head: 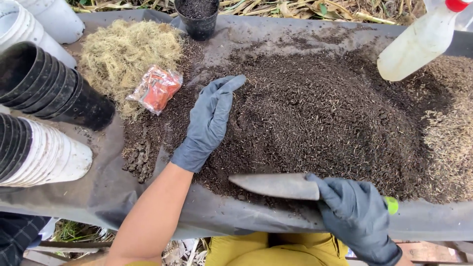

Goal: A person wearing gloves mixes a pile of soil on a table using their hands and a hand trowel.

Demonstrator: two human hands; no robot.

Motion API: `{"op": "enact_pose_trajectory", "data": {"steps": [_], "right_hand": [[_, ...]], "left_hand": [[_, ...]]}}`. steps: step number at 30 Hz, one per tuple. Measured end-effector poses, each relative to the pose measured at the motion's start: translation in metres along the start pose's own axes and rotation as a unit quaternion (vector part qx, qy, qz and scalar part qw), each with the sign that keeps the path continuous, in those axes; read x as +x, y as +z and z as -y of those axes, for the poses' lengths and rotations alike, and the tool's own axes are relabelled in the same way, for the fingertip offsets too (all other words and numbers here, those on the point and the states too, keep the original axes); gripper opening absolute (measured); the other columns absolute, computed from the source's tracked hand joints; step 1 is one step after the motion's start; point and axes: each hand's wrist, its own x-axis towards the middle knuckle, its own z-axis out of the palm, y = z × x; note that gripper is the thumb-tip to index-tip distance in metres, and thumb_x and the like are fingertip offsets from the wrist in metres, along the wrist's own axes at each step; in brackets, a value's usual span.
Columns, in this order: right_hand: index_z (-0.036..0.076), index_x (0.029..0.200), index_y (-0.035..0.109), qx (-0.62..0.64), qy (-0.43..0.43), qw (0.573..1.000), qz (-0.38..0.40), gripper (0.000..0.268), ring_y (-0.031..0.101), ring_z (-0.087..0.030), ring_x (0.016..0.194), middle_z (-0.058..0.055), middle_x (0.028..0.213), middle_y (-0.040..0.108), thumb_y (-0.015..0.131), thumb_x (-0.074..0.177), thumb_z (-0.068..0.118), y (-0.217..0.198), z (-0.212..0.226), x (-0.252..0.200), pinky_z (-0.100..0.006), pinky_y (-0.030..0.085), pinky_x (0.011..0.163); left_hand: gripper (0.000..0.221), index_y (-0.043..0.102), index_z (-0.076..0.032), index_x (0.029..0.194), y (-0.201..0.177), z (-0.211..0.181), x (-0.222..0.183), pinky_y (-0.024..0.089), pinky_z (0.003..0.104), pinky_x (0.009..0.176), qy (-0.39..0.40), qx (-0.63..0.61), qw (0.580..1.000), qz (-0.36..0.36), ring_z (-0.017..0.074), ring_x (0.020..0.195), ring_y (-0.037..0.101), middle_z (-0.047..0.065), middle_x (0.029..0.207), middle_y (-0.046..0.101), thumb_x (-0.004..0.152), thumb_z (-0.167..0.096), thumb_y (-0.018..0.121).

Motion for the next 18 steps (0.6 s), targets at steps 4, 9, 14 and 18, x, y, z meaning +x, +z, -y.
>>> {"op": "enact_pose_trajectory", "data": {"steps": [4,9,14,18], "right_hand": [[0.033,0.147,0.062,-0.135,0.028,0.987,-0.087,0.049,0.051,-0.012,0.066,0.009,0.089,0.064,0.072,0.103,0.017,0.020,-0.022,0.014,-0.035,0.045,0.066],[0.038,0.165,0.044,-0.161,0.099,0.982,-0.031,0.075,0.042,-0.013,0.059,0.008,0.076,0.054,0.081,0.101,0.021,0.025,-0.055,0.023,-0.033,0.048,0.064],[0.031,0.137,0.083,-0.210,0.179,0.960,-0.044,0.026,0.059,-0.018,0.066,0.005,0.082,0.058,0.083,0.114,0.044,0.001,-0.078,0.025,-0.034,0.049,0.074],[0.043,0.145,0.070,-0.366,0.189,0.911,-0.015,0.034,0.043,-0.010,0.058,0.011,0.077,0.046,0.059,0.124,0.068,0.015,-0.073,0.032,-0.025,0.046,0.069]], "left_hand": [[0.065,0.053,-0.003,0.138,0.000,0.001,0.003,0.047,0.036,0.117,-0.016,-0.083,0.996,-0.007,0.0272,0.136,0.059,0.016,0.142,0.061,0.099,-0.055,0.052],[0.056,0.060,-0.010,0.135,-0.004,0.009,0.004,0.043,0.037,0.115,0.012,0.014,1.000,-0.019,0.0244,0.135,0.057,0.011,0.140,0.064,0.103,-0.054,0.046],[0.062,0.058,-0.006,0.139,-0.003,0.001,0.003,0.041,0.036,0.118,-0.007,-0.030,0.999,0.011,0.0237,0.136,0.052,0.012,0.143,0.056,0.100,-0.054,0.051],[0.060,0.064,-0.013,0.139,-0.001,-0.002,0.001,0.047,0.028,0.096,-0.020,0.042,0.999,0.004,0.0116,0.105,0.057,0.006,0.138,0.058,0.100,-0.055,0.047]]}}
